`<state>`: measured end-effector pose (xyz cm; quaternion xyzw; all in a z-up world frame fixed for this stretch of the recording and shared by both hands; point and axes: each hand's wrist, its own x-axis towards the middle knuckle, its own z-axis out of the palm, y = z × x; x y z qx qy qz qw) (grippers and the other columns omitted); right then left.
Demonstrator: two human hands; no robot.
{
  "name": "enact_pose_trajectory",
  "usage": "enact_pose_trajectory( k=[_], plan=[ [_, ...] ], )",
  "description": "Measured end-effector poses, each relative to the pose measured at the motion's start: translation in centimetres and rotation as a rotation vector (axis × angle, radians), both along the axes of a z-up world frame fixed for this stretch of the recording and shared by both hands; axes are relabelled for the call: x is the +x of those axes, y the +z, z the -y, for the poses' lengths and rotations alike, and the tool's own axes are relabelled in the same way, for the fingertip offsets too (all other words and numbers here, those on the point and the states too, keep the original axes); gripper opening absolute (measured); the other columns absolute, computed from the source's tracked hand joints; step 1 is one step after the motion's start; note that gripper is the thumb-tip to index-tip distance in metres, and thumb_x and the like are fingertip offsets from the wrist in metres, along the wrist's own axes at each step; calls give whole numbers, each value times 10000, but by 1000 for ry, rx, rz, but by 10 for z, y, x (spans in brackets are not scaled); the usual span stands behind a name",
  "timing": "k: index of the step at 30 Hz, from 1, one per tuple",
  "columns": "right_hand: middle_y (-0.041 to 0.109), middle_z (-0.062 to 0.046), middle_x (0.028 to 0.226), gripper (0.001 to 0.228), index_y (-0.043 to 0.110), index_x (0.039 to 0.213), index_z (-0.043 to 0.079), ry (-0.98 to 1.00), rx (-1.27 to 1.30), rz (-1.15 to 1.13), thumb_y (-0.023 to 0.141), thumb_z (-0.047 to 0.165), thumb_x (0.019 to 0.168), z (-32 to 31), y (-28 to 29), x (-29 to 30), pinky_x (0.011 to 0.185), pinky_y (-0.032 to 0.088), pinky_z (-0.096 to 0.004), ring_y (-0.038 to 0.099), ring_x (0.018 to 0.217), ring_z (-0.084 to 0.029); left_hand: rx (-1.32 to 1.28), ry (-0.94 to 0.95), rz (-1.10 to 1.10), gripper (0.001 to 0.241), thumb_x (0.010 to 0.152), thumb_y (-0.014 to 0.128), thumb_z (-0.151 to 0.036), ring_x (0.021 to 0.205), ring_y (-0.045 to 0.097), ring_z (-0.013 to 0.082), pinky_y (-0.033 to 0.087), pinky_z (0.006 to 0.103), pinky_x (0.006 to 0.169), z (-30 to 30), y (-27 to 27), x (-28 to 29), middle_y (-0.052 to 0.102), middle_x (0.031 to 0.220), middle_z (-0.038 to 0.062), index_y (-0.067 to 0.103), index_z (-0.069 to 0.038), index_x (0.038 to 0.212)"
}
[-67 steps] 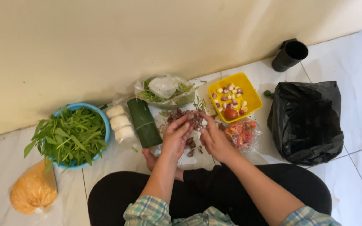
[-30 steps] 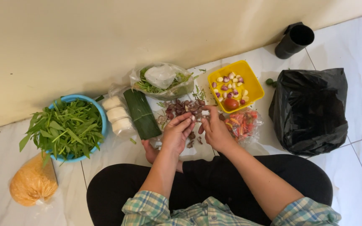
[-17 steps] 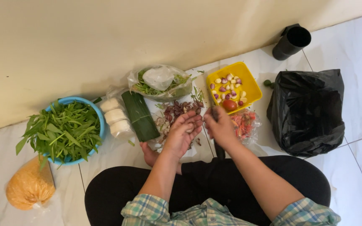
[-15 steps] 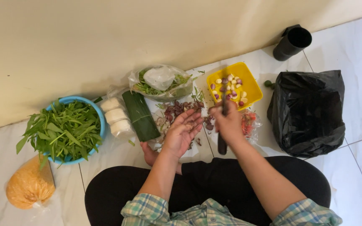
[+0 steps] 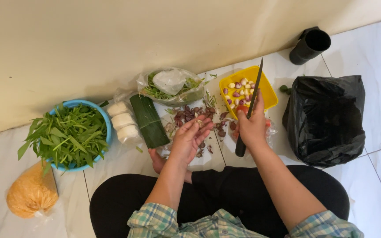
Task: Peeling and chopping shallots and garlic on the floor using a knife for food preparation.
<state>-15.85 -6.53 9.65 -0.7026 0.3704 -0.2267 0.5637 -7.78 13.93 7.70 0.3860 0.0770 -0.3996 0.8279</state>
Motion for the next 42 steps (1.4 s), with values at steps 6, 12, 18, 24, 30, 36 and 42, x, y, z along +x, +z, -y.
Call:
enact_pose_trajectory(
  k=[6, 12, 18, 24, 30, 36, 42],
  plan=[
    [759, -39, 1027, 487, 556, 1378, 140, 89, 41, -11, 595, -23, 921, -23, -1, -1, 312, 445, -289, 560, 344, -184, 165, 260, 17, 274, 1029, 617, -231, 1065, 741, 264, 607, 380, 946, -11, -15, 21, 739, 1215, 148, 683, -81, 1249],
    [722, -139, 983, 575, 448, 1495, 59, 149, 122, 151, 511, -79, 940, -24, 31, 1, 304, 440, -274, 537, 325, -173, 596, 116, 263, 217, 830, 709, -159, 837, 735, 201, 659, 350, 727, 20, -36, 25, 731, 892, 138, 774, -85, 1024],
    [743, -125, 970, 556, 475, 1474, 75, 77, 175, 173, 543, -64, 939, -17, 41, 1, 289, 438, -288, 523, 306, -170, 1315, -449, 1529, 233, 902, 618, -254, 963, 749, 266, 631, 394, 801, 95, -43, 55, 730, 1017, 62, 793, -174, 1032],
    [736, -130, 985, 581, 448, 1488, 68, 82, 198, 206, 536, -68, 929, -9, 49, 5, 292, 433, -283, 505, 316, -157, 1538, -9, 1955, 446, 850, 490, -78, 535, 713, 311, 581, 474, 480, 166, -242, 105, 686, 649, 205, 600, 258, 1121],
    [743, -159, 974, 585, 442, 1488, 31, 121, 185, 179, 541, -82, 923, -2, 44, 11, 324, 448, -275, 525, 326, -164, 1557, -158, 2208, 292, 771, 559, -77, 517, 701, 289, 563, 398, 423, 155, -247, 108, 640, 680, 159, 705, 100, 952],
    [731, -155, 993, 579, 432, 1486, 13, 105, 203, 213, 524, -101, 926, -1, 48, 11, 332, 447, -266, 517, 330, -149, 1412, -662, 1707, 122, 837, 697, 23, 630, 690, 278, 576, 474, 496, 142, -120, 90, 594, 839, 161, 708, 50, 956],
    [719, -179, 1001, 537, 430, 1474, 19, 60, 224, 281, 506, -78, 952, 2, 42, 9, 290, 437, -270, 512, 314, -162, 1021, -656, 1110, 241, 933, 705, -309, 824, 776, 267, 618, 399, 787, 116, 9, 83, 785, 866, 100, 806, -144, 1078]
  ],
)
